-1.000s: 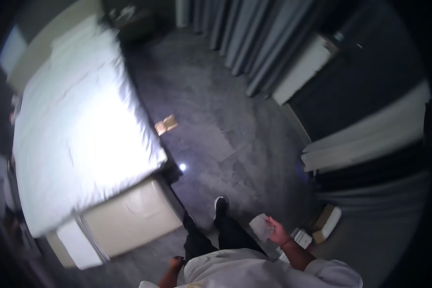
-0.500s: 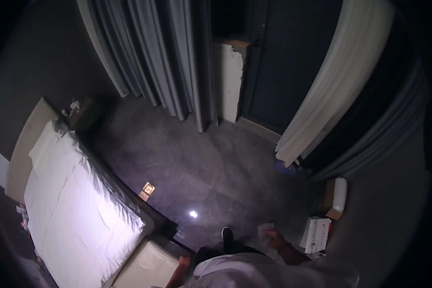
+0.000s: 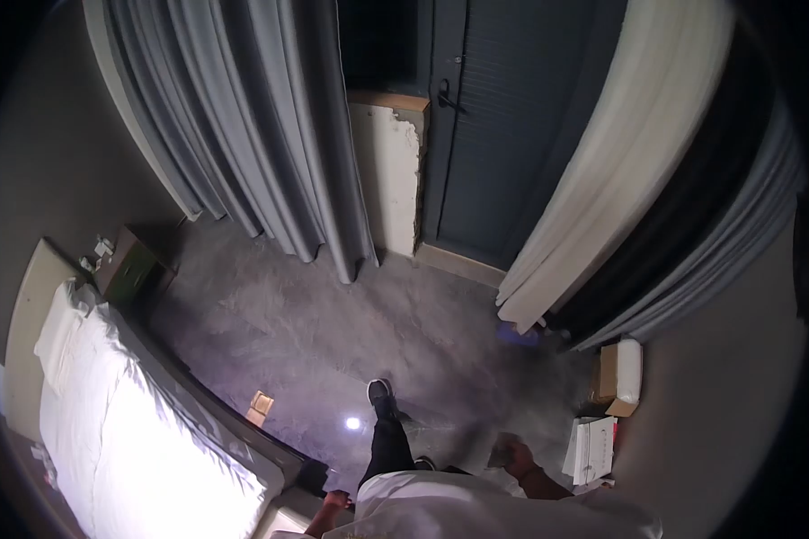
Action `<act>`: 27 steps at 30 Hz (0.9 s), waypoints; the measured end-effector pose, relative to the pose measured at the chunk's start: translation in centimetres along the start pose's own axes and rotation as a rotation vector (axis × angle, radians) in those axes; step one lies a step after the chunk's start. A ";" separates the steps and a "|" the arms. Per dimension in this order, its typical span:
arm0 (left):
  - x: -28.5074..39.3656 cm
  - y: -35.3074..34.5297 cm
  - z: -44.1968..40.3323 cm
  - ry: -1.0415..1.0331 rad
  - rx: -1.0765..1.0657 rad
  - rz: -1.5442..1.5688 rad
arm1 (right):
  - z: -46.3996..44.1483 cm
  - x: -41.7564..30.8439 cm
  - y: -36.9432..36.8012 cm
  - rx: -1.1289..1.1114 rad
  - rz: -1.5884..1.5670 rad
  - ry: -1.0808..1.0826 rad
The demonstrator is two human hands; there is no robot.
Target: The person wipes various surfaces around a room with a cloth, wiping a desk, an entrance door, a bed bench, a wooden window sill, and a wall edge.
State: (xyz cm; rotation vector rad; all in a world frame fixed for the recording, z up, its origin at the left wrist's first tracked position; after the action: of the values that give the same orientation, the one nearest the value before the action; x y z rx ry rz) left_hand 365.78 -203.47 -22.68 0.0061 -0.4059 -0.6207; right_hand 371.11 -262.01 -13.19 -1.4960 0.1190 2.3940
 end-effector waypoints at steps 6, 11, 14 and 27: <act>10.4 8.8 -2.3 -0.120 0.047 -0.493 | -5.7 -8.7 -6.3 -0.155 1.199 -0.069; 26.7 18.0 -5.6 -0.893 0.472 -1.145 | -17.6 -13.1 -9.6 0.151 -0.038 0.119; 34.0 28.1 -7.6 -0.277 0.333 -0.765 | -18.4 -24.7 -17.5 0.333 -0.680 -0.158; 101.5 34.2 14.4 -1.246 1.162 -1.188 | -41.7 -36.9 -25.6 0.046 -0.857 -0.086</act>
State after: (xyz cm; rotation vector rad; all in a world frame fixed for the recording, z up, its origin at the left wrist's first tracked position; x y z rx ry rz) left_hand 454.56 -231.41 32.23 1.0841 -2.0112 -1.4361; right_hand 429.83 -255.65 3.25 -1.0960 -0.4033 1.7279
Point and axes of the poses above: each hand's wrist, its own z-axis away from the middle knuckle, its own y-axis out of the back of the hand, x = y × z, the point moved 10 cm from there along -z, towards the middle knuckle, and after that the axes turned 7 degrees about -z, right-handed, at the moved point
